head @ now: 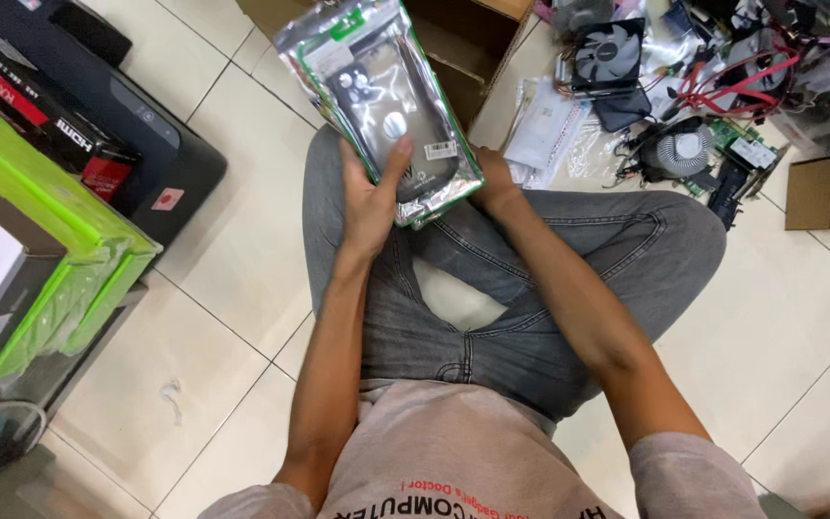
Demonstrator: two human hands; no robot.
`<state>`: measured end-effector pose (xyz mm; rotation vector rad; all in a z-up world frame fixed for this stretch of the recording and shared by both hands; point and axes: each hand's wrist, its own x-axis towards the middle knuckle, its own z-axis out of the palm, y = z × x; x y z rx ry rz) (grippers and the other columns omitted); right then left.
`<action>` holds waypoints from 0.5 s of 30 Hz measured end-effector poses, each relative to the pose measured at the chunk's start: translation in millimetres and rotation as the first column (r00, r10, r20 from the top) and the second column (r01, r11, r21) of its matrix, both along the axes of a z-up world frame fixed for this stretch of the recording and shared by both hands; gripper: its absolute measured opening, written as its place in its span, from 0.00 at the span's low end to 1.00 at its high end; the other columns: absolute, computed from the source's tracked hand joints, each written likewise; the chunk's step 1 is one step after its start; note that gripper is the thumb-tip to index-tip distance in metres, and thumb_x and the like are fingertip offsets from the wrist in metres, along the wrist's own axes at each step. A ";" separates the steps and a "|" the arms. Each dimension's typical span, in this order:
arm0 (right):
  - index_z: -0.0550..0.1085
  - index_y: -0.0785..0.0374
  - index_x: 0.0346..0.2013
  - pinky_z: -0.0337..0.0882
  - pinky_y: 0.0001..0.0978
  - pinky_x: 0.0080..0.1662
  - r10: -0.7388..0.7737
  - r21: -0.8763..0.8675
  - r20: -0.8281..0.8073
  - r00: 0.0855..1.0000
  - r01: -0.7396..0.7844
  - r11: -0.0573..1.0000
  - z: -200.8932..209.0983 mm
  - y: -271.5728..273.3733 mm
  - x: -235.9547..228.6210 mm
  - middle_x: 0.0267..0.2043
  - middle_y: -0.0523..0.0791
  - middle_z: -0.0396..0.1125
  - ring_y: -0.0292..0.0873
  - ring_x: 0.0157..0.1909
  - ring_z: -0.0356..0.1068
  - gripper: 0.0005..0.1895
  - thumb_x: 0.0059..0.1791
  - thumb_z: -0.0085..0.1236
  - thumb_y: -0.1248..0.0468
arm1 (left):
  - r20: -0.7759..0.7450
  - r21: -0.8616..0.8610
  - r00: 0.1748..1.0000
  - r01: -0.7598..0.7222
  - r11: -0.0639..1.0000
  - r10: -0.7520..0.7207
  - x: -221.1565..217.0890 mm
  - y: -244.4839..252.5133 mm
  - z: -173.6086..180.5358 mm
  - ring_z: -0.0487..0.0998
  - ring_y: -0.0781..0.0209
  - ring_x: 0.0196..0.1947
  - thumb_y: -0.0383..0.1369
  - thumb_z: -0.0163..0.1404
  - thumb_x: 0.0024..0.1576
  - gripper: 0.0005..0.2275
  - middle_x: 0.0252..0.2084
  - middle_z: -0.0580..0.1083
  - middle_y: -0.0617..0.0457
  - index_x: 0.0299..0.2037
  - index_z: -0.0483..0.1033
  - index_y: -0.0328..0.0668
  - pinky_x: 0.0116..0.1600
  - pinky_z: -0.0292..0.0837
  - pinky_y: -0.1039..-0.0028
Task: The person sits on the floor and sorts through a pile of electronic components and accessories. They pick up items such as a phone case, a calculator, a fan, and a hard drive, inspecting them before placing them into a cardboard box.
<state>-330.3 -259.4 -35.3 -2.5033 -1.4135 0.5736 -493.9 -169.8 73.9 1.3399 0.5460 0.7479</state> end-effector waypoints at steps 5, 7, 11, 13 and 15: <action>0.73 0.82 0.45 0.72 0.63 0.46 -0.174 0.214 -0.296 0.939 0.243 0.946 -10.5 5.1 -2.9 0.38 0.67 0.71 0.74 0.43 0.72 0.14 0.51 0.48 0.71 | -0.012 -0.032 0.998 0.054 0.998 -0.054 -3.9 3.9 -5.9 0.70 0.71 0.54 0.39 0.58 0.65 0.24 0.56 0.72 0.58 0.68 0.61 0.51 0.66 0.66 0.65; 0.73 0.84 0.45 0.71 0.67 0.45 -0.103 0.191 -0.166 0.981 0.135 0.972 -14.4 3.3 -1.6 0.37 0.70 0.71 0.75 0.43 0.73 0.13 0.48 0.47 0.76 | -0.009 -0.080 0.998 0.058 0.995 -0.059 -3.5 1.1 -5.8 0.72 0.70 0.53 0.37 0.58 0.65 0.24 0.56 0.73 0.57 0.69 0.61 0.52 0.65 0.68 0.65; 0.76 0.64 0.35 0.75 0.52 0.36 -0.015 0.123 0.151 0.988 -0.004 0.992 -25.5 7.6 7.3 0.27 0.53 0.73 0.59 0.32 0.77 0.06 0.46 0.53 0.68 | -0.022 -0.049 0.994 0.103 0.993 -0.104 -5.9 3.6 1.8 0.70 0.71 0.54 0.36 0.55 0.67 0.22 0.56 0.72 0.59 0.68 0.61 0.53 0.64 0.69 0.65; 0.76 0.63 0.33 0.75 0.51 0.35 0.015 0.137 0.186 0.982 -0.041 0.990 -25.2 4.2 7.5 0.26 0.52 0.73 0.58 0.31 0.77 0.04 0.45 0.54 0.68 | -0.033 -0.040 0.990 0.133 0.990 -0.134 -8.3 3.0 5.3 0.69 0.71 0.55 0.35 0.54 0.67 0.22 0.57 0.72 0.59 0.69 0.61 0.52 0.65 0.69 0.64; 0.76 0.59 0.29 0.72 0.51 0.29 0.068 0.130 0.253 0.965 -0.103 0.986 -23.4 -6.1 9.4 0.25 0.48 0.72 0.57 0.28 0.76 0.03 0.44 0.55 0.65 | -0.080 -0.041 0.975 0.204 0.978 -0.207 -8.2 -2.9 8.6 0.70 0.66 0.57 0.36 0.55 0.66 0.24 0.60 0.71 0.55 0.70 0.59 0.51 0.65 0.67 0.58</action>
